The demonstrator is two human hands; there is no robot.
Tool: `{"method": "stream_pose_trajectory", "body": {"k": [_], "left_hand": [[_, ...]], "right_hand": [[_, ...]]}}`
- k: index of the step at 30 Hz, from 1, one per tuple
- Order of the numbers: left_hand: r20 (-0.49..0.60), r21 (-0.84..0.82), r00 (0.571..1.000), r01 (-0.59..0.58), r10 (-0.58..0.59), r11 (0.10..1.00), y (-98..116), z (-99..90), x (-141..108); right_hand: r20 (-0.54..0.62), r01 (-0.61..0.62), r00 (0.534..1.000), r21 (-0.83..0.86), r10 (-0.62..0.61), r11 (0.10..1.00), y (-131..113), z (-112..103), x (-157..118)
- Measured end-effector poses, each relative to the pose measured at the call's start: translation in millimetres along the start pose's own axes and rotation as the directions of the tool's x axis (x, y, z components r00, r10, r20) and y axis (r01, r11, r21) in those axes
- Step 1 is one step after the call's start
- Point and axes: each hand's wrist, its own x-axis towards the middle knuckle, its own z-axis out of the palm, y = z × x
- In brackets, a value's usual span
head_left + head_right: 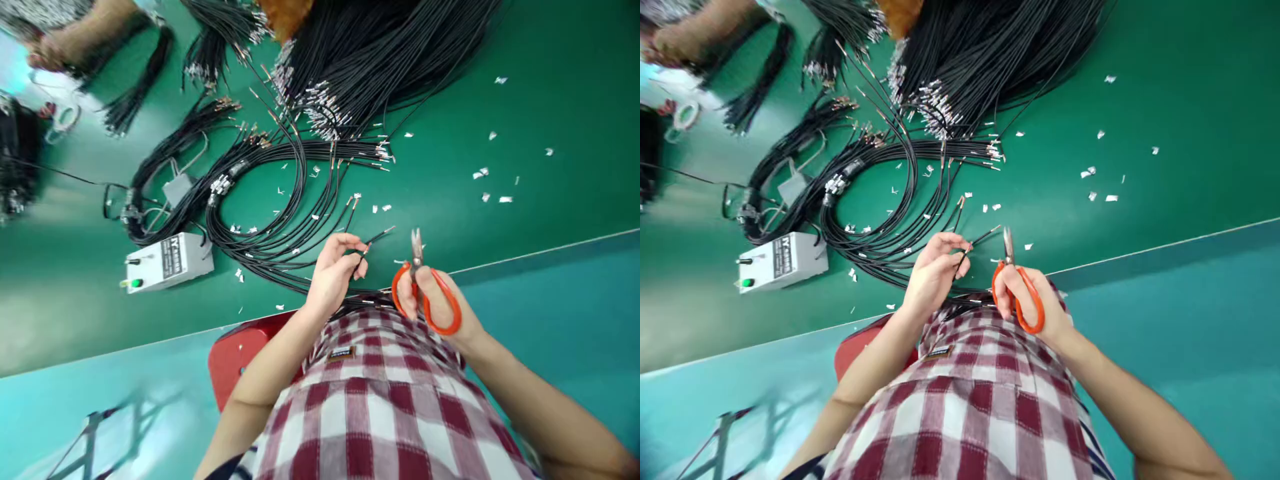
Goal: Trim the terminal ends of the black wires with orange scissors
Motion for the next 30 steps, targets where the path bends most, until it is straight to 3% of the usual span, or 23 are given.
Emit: {"method": "stream_pose_trajectory", "body": {"k": [4, 7, 9, 12, 14, 16, 17, 19, 21, 22, 25, 30], "left_hand": [[0.066, 0.038, 0.998, 0.018, -0.021, 0.999, 3, -1.4, -10], [0.109, 0.065, 0.994, 0.019, -0.026, 0.998, 7, -5.5, -17], [0.137, 0.167, 0.989, 0.034, -0.057, 0.985, 11, -8.9, -21], [0.159, 0.316, 0.980, 0.064, -0.119, 0.947, 16, -12.9, -27], [0.145, 0.290, 0.983, 0.067, -0.113, 0.955, 17, -14.5, -28], [0.119, 0.213, 0.989, 0.058, -0.085, 0.975, 17, -15.7, -27], [0.108, 0.179, 0.992, 0.052, -0.072, 0.982, 16, -16.3, -26], [0.092, 0.130, 0.994, 0.040, -0.053, 0.991, 16, -17.2, -24], [0.080, 0.101, 0.996, 0.035, -0.043, 0.994, 15, -17.7, -24], [0.075, 0.091, 0.996, 0.032, -0.039, 0.995, 16, -17.7, -24], [0.058, 0.076, 0.998, 0.016, -0.020, 0.997, 16, -17.1, -24], [0.047, 0.059, 0.999, 0.011, -0.014, 0.998, 17, -16.4, -25]], "right_hand": [[-0.185, 0.173, 0.966, -0.057, -0.180, 0.983, -12, 11, 31], [-0.158, 0.223, 0.963, 0.015, -0.217, 0.975, -16, 21, 45], [-0.128, 0.229, 0.966, 0.021, -0.224, 0.973, -18, 25, 49], [-0.107, 0.267, 0.956, -0.081, -0.275, 0.960, -20, 25, 52], [-0.084, 0.303, 0.940, -0.244, -0.331, 0.921, -20, 19, 52], [-0.031, 0.347, 0.907, -0.512, -0.421, 0.786, -18, 11, 52], [0.010, 0.367, 0.876, -0.662, -0.482, 0.653, -17, 7, 51], [0.141, 0.375, 0.791, -0.881, -0.596, 0.289, -15, -1, 49], [0.277, 0.345, 0.704, -0.938, -0.654, -0.027, -14, -6, 47], [0.326, 0.331, 0.675, -0.936, -0.662, -0.123, -15, -6, 47], [0.391, 0.303, 0.640, -0.919, -0.661, -0.251, -19, -5, 46], [0.449, 0.304, 0.652, -0.893, -0.611, -0.331, -28, -3, 47]]}}
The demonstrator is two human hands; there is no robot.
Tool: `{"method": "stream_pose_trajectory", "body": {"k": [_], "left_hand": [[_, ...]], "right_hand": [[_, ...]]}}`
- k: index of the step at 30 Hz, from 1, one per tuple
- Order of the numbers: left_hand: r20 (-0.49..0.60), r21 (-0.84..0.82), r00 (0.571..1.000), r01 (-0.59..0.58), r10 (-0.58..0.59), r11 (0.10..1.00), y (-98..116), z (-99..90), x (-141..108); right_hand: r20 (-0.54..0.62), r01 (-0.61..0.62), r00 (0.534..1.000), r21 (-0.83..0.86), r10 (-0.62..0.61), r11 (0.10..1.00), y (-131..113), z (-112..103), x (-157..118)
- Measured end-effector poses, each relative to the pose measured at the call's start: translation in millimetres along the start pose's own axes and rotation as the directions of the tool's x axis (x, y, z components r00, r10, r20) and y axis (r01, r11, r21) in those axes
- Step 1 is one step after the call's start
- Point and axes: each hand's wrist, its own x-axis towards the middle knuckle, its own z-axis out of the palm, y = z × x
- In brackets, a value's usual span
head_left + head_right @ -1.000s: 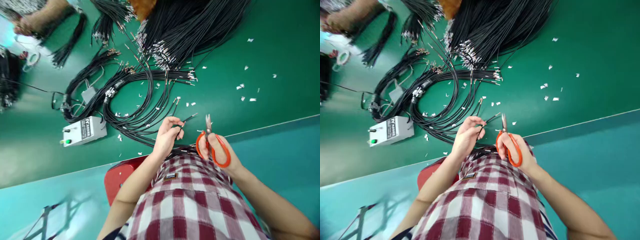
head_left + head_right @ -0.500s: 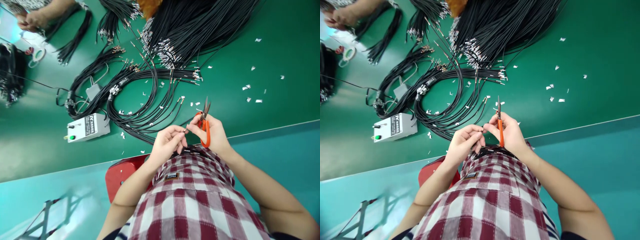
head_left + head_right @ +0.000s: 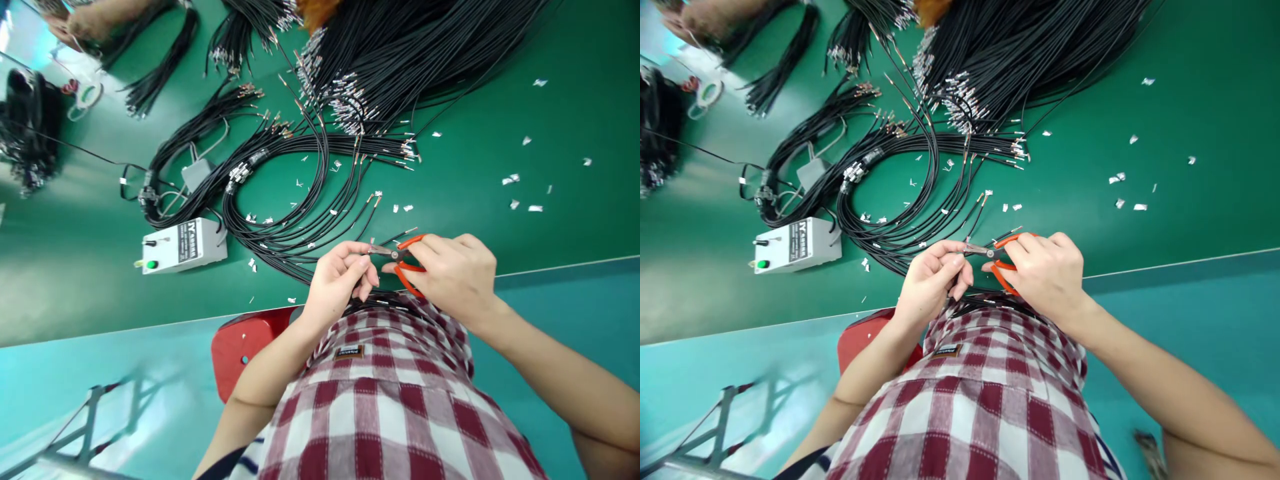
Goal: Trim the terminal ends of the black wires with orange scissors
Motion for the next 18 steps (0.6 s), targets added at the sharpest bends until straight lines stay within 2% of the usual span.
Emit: {"method": "stream_pose_trajectory", "body": {"k": [4, 14, 16, 18], "left_hand": [[-0.005, -0.012, 1.000, -0.020, 0.020, 1.000, 1, 0.0, -1], [-0.012, -0.017, 1.000, -0.011, 0.011, 1.000, 2, 1.3, -3], [-0.024, -0.018, 1.000, -0.007, 0.006, 1.000, 5, 2.2, -3], [-0.035, -0.014, 0.999, -0.008, 0.007, 1.000, 7, 2.6, -2]], "right_hand": [[0.045, 0.034, 0.998, 0.009, -0.034, 0.999, 2, -4, 2], [0.148, 0.025, 0.989, 0.024, -0.029, 0.999, 3, -10, 2], [0.158, -0.014, 0.987, 0.117, -0.005, 0.993, 6, -12, 3], [0.183, -0.106, 0.981, 0.272, 0.057, 0.956, 8, -14, 4]]}}
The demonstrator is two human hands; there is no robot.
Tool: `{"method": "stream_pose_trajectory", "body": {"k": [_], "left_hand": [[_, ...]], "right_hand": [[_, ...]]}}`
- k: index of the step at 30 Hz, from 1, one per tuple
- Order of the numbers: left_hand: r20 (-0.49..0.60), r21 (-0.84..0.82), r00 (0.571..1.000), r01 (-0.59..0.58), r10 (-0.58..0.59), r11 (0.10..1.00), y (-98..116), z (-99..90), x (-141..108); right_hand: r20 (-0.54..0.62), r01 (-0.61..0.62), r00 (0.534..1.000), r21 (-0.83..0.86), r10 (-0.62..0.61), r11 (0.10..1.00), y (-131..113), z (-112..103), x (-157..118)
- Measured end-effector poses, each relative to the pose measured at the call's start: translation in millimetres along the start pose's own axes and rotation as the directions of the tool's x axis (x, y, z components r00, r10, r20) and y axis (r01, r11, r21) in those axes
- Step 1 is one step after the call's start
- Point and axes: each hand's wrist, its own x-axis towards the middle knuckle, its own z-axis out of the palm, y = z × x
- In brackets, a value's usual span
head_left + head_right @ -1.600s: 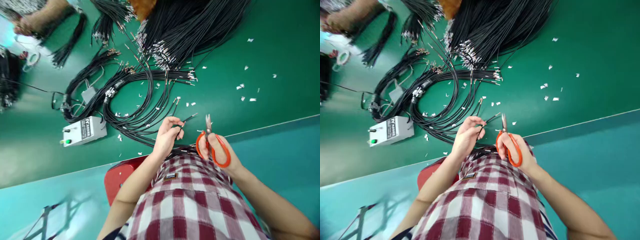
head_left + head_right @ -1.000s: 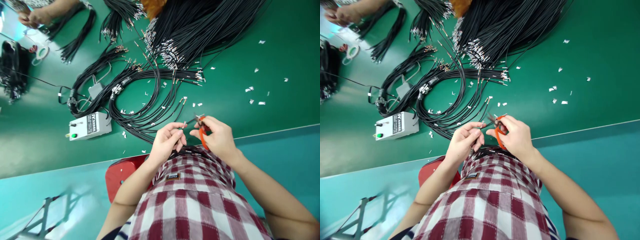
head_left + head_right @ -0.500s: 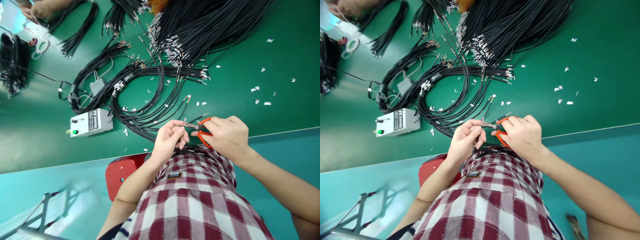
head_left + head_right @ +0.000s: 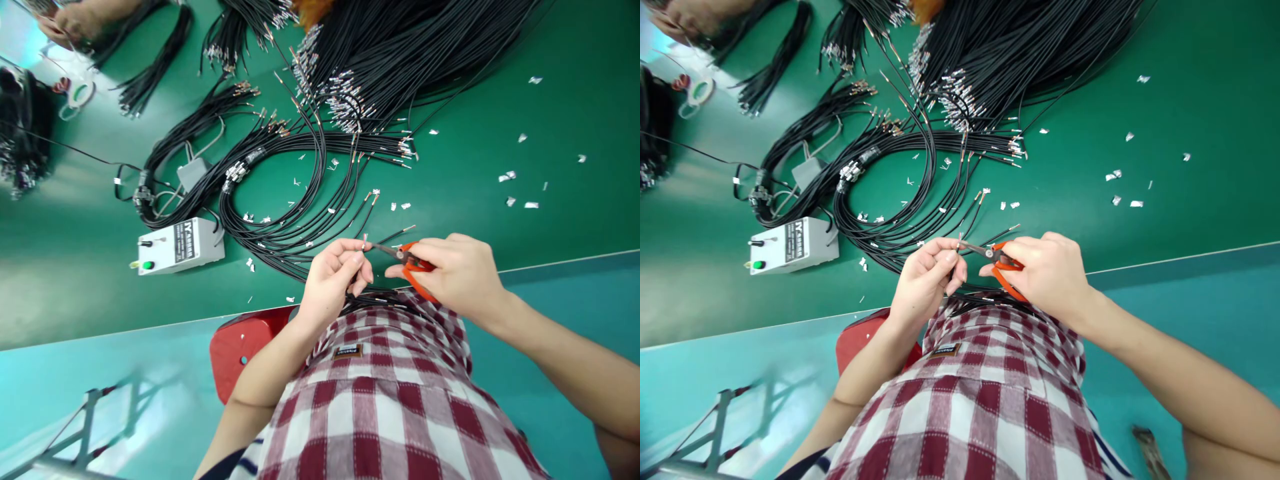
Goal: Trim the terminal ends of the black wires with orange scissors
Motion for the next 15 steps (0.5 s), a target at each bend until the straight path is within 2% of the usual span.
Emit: {"method": "stream_pose_trajectory", "body": {"k": [2, 4, 7, 10, 15], "left_hand": [[0.006, 0.007, 1.000, -0.003, 0.003, 1.000, 1.5, -0.4, -0.6], [0.024, 0.017, 1.000, -0.013, 0.012, 1.000, 1.4, -1.3, -1.8], [0.035, 0.036, 0.999, -0.037, 0.035, 0.999, -1.0, -2.3, -3.5], [0.026, 0.051, 0.998, -0.059, 0.058, 0.997, -3.5, -1.1, -4.3], [-0.008, 0.055, 0.998, -0.064, 0.065, 0.996, -4.1, 2.8, -3.8]], "right_hand": [[-0.001, -0.082, 0.997, 0.087, 0.082, 0.993, 1.7, -1.1, 0.4], [-0.032, -0.106, 0.994, 0.028, 0.107, 0.994, 2.4, 0.0, 0.5], [-0.090, -0.031, 0.996, -0.112, 0.021, 0.993, 0.9, 3.4, 0.2], [-0.097, 0.049, 0.993, -0.198, -0.069, 0.979, -1.7, 4.2, 0.3], [-0.067, 0.083, 0.992, -0.286, -0.106, 0.955, -3.6, -0.3, 0.4]]}}
